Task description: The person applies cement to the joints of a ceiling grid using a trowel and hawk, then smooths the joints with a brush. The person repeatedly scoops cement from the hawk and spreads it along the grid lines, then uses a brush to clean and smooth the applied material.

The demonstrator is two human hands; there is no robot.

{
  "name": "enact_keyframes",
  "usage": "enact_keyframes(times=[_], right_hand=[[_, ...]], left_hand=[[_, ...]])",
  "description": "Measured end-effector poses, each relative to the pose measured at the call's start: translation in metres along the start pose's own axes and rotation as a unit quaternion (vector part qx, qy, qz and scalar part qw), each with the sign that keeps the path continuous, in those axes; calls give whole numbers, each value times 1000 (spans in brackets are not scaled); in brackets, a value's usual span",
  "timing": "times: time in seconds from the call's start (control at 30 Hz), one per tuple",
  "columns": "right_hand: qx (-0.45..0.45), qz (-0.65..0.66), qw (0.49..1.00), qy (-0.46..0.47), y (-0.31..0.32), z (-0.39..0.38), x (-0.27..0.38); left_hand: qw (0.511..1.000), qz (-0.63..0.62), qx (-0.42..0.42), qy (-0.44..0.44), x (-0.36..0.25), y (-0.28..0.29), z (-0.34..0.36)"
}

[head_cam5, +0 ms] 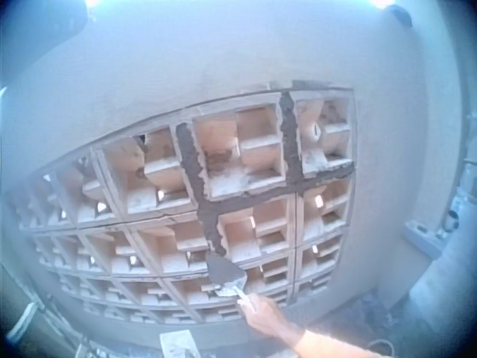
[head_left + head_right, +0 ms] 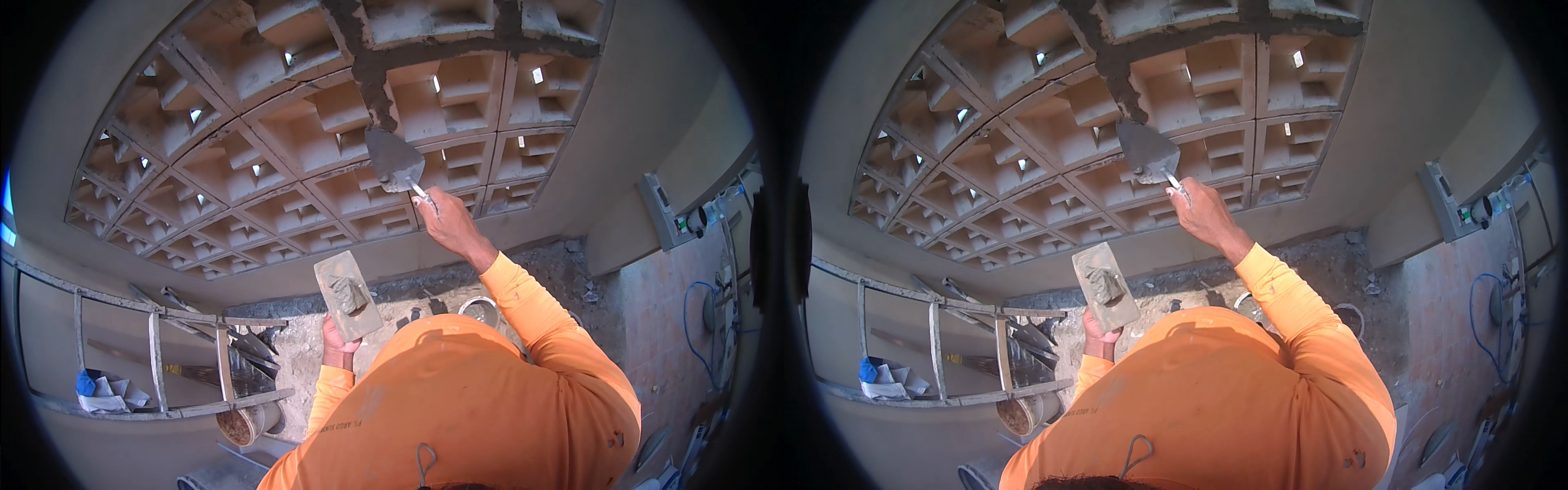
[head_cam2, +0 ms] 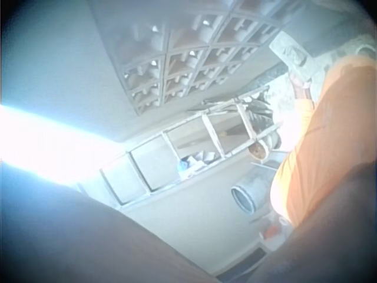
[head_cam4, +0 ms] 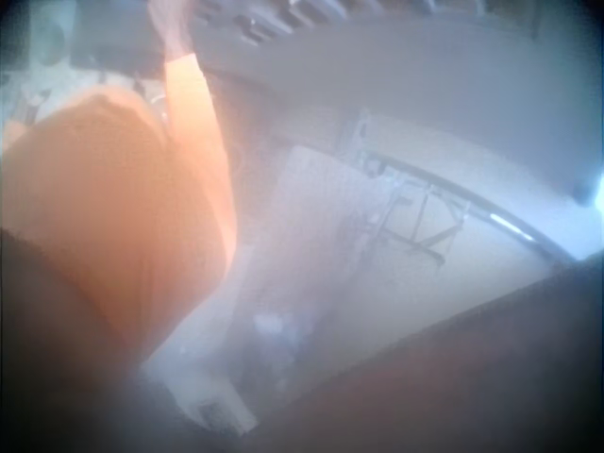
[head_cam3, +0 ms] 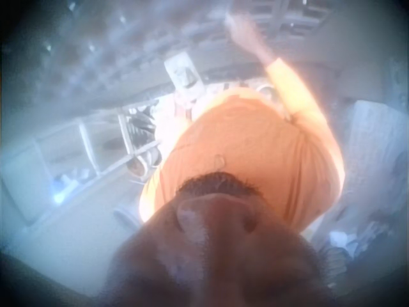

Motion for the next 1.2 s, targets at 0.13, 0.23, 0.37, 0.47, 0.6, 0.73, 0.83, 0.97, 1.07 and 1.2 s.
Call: enact_keyframes(times=[0.13, 0.23, 0.37, 0.47, 0.6, 0.73, 0.83, 0.97, 1.07, 1.2], right_hand=[[-70, 21, 995, 63, 17, -6, 7], [-78, -6, 995, 58, 30, 3, 8], [-11, -30, 999, 6, 18, -4, -14], [8, -17, 1000, -24, -4, -20, -28], [-9, -18, 999, -39, -35, -31, -49], [-34, -3, 999, -27, -50, -19, -49], [-77, -1, 997, 14, -51, -2, -43], [-48, -28, 998, -30, -70, 25, -63], [-40, -19, 998, -43, -73, 32, -70], [-32, -21, 997, -63, -74, 33, -81]], left_hand=[[999, -27, -20, -3, 5, -3, 4], [1000, -22, -8, 12, 8, 12, 0], [1000, 8, 5, 4, 10, -1, 5], [1000, -7, -1, -3, 13, 11, 3], [1000, 6, 7, 1, 9, 12, 1], [1000, 6, -1, 2, 2, 8, -3], [1000, 1, 3, 0, -2, 2, -3], [1000, -9, 2, 0, -3, 5, -7], [1000, 14, -15, -2, -1, 14, -9], [1000, 0, -7, -3, 1, 6, -13]])
Point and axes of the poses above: each hand's wrist, its own z-axis towards the middle knuckle, its own y-axis out of the back of the hand, x = y × z, the point moved 8 cm from there along z, towards the middle knuckle, and after that the axes turned 13 degrees about x, right-handed, at the moved point
